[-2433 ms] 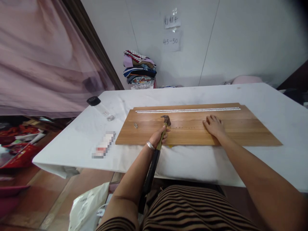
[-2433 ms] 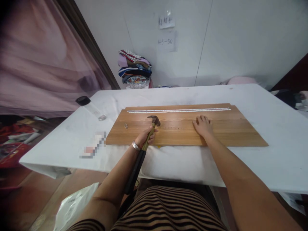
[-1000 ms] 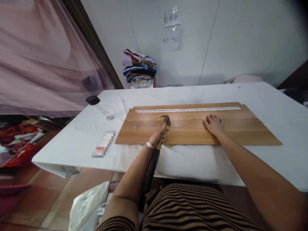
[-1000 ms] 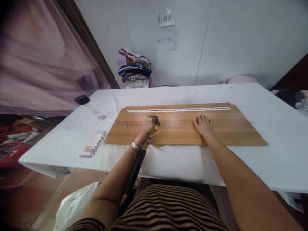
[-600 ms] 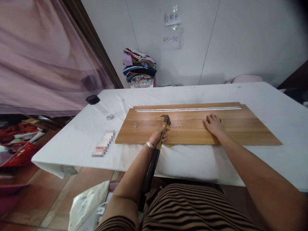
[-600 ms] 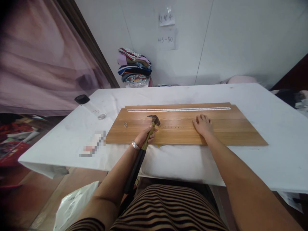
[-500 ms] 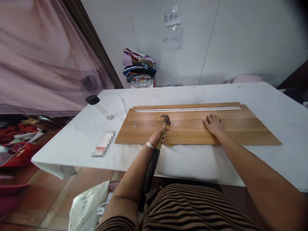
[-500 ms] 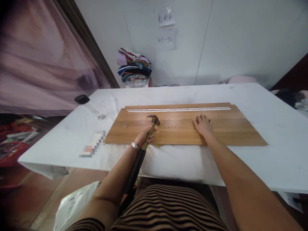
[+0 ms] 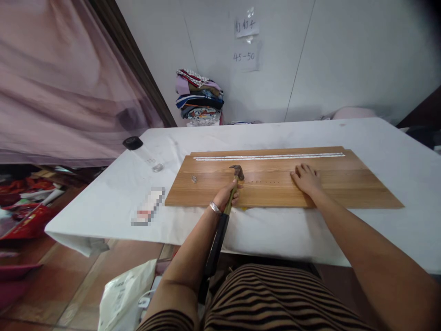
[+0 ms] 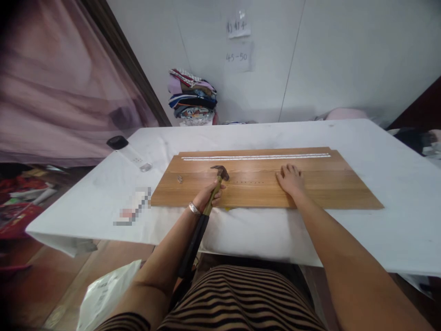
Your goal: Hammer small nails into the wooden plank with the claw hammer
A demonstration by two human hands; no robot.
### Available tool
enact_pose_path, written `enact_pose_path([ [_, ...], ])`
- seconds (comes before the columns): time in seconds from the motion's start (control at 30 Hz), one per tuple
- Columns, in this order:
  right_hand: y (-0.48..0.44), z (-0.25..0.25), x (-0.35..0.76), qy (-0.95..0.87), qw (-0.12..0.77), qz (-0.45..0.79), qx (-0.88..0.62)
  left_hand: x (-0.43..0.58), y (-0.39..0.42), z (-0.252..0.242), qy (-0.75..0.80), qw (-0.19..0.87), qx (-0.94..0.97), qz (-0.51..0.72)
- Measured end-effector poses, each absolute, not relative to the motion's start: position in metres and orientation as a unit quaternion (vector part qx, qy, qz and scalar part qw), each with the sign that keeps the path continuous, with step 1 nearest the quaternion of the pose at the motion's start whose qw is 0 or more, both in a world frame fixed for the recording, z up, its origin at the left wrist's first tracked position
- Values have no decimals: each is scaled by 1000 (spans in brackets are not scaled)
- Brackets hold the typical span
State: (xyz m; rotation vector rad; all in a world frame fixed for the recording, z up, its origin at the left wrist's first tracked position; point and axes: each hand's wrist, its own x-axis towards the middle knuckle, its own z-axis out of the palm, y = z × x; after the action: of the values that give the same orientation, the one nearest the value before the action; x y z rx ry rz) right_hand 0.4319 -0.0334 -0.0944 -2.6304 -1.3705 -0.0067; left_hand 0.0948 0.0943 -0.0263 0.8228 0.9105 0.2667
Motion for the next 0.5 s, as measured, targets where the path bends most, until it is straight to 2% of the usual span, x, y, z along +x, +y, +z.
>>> enact_pose_path([
  [0.5, -33, -98, 435, -460, 92, 1, -883, 95, 93, -24, 429, 807, 384, 133],
])
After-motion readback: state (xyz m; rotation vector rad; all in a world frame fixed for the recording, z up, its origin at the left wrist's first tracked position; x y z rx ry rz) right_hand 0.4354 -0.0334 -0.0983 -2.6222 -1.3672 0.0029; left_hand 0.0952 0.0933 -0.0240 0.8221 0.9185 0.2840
